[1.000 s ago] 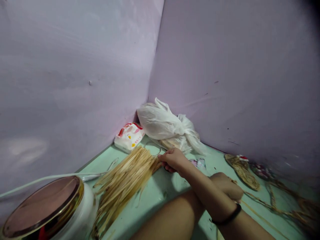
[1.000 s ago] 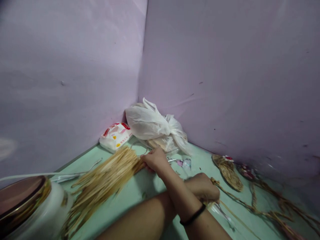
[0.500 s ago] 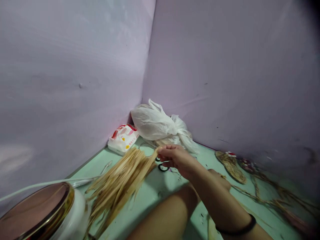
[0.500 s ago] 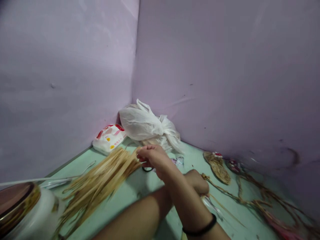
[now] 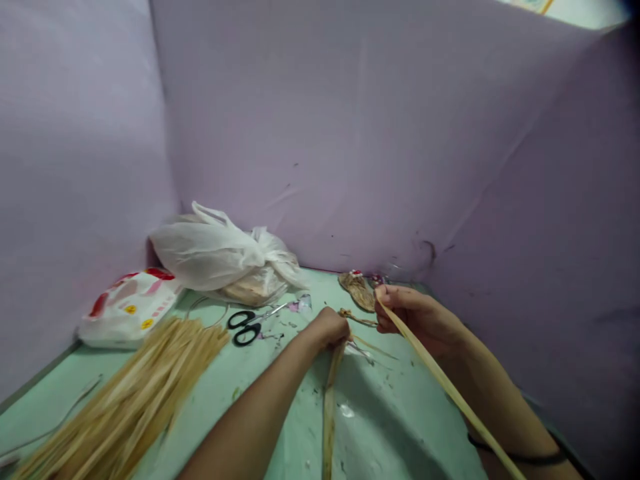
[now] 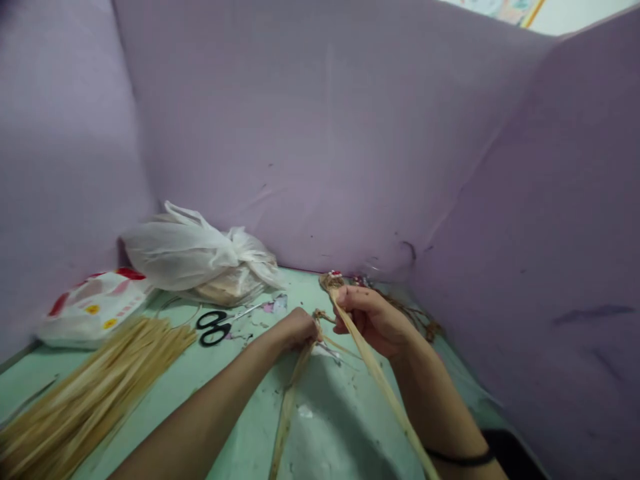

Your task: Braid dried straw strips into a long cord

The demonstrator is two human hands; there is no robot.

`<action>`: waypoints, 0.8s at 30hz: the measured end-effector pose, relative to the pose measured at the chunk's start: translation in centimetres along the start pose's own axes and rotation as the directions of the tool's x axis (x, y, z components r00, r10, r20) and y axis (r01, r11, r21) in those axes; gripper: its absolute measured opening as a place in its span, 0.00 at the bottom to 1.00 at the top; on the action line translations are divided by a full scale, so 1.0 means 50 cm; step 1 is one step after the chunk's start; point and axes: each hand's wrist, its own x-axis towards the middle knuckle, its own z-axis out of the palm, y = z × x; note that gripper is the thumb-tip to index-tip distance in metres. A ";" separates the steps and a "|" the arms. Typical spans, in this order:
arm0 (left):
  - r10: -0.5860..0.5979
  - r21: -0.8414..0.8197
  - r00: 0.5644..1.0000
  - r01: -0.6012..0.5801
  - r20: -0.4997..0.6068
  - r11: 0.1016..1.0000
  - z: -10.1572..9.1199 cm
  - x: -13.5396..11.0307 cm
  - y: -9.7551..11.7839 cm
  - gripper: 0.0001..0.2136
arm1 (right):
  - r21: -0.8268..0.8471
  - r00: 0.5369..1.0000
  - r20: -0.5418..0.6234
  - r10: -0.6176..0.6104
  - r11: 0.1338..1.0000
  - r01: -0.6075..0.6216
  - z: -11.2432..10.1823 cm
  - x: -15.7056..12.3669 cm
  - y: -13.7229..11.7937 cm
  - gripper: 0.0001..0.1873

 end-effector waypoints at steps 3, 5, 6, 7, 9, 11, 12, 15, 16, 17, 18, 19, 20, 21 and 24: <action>-0.035 0.032 0.999 0.035 -0.009 0.999 0.001 -0.006 0.010 0.04 | -0.373 0.989 -0.146 0.008 0.926 -0.062 -0.061 0.014 0.045 0.07; -0.041 0.040 0.999 0.040 0.002 0.998 -0.001 -0.012 0.018 0.04 | -0.563 0.977 -0.206 -0.057 0.823 -0.070 -0.074 0.036 0.083 0.06; -0.044 0.044 0.999 0.043 0.009 0.998 -0.001 -0.015 0.021 0.04 | -0.644 0.972 -0.213 -0.100 0.762 -0.063 -0.074 0.047 0.100 0.05; -0.047 0.047 0.999 0.046 0.016 0.998 -0.002 -0.016 0.023 0.04 | -0.699 0.961 -0.242 -0.137 0.711 -0.075 -0.072 0.057 0.115 0.03; -0.049 0.051 0.998 0.048 0.026 0.998 -0.002 -0.015 0.023 0.03 | -0.761 0.952 -0.263 -0.158 0.640 -0.104 -0.065 0.070 0.139 0.03; -0.047 0.054 0.998 0.045 0.035 0.998 -0.002 -0.009 0.019 0.03 | -0.794 0.941 -0.281 -0.189 0.597 -0.117 -0.060 0.077 0.155 0.04; -0.043 0.054 0.998 0.041 0.039 0.998 -0.002 -0.005 0.016 0.02 | -0.796 0.935 -0.294 -0.199 0.592 -0.124 -0.058 0.078 0.162 0.04; -0.027 0.054 0.998 0.024 0.053 0.998 -0.004 0.004 0.008 0.02 | -0.739 0.945 -0.306 -0.119 0.655 -0.157 -0.056 0.081 0.177 0.05; -0.022 0.053 0.998 0.019 0.055 0.998 -0.004 0.006 0.006 0.02 | -0.716 0.952 -0.298 -0.076 0.678 -0.170 -0.056 0.081 0.181 0.06; -0.017 0.052 0.998 0.014 0.057 0.999 -0.005 0.007 0.005 0.02 | -0.706 0.955 -0.292 -0.055 0.686 -0.177 -0.055 0.082 0.183 0.07; -0.014 0.052 0.998 0.011 0.058 0.999 -0.005 0.007 0.004 0.02 | -0.718 0.953 -0.294 -0.069 0.674 -0.173 -0.056 0.081 0.183 0.08; -0.013 0.052 0.998 0.010 0.059 0.999 -0.005 0.007 0.004 0.01 | -0.752 0.946 -0.302 -0.118 0.639 -0.160 -0.057 0.079 0.180 0.08; -0.013 0.053 0.998 0.010 0.059 0.999 -0.006 0.007 0.004 0.01 | -0.795 0.927 -0.324 -0.192 0.586 -0.156 -0.059 0.076 0.176 0.08; -0.011 0.053 0.998 0.008 0.062 0.999 -0.006 0.007 0.004 0.01 | -0.841 0.898 -0.340 -0.278 0.518 -0.158 -0.062 0.073 0.170 0.09; -0.009 0.054 0.997 0.005 0.076 0.999 -0.006 0.008 0.003 0.02 | -0.927 0.816 -0.335 -0.471 0.321 -0.195 -0.071 0.061 0.153 0.12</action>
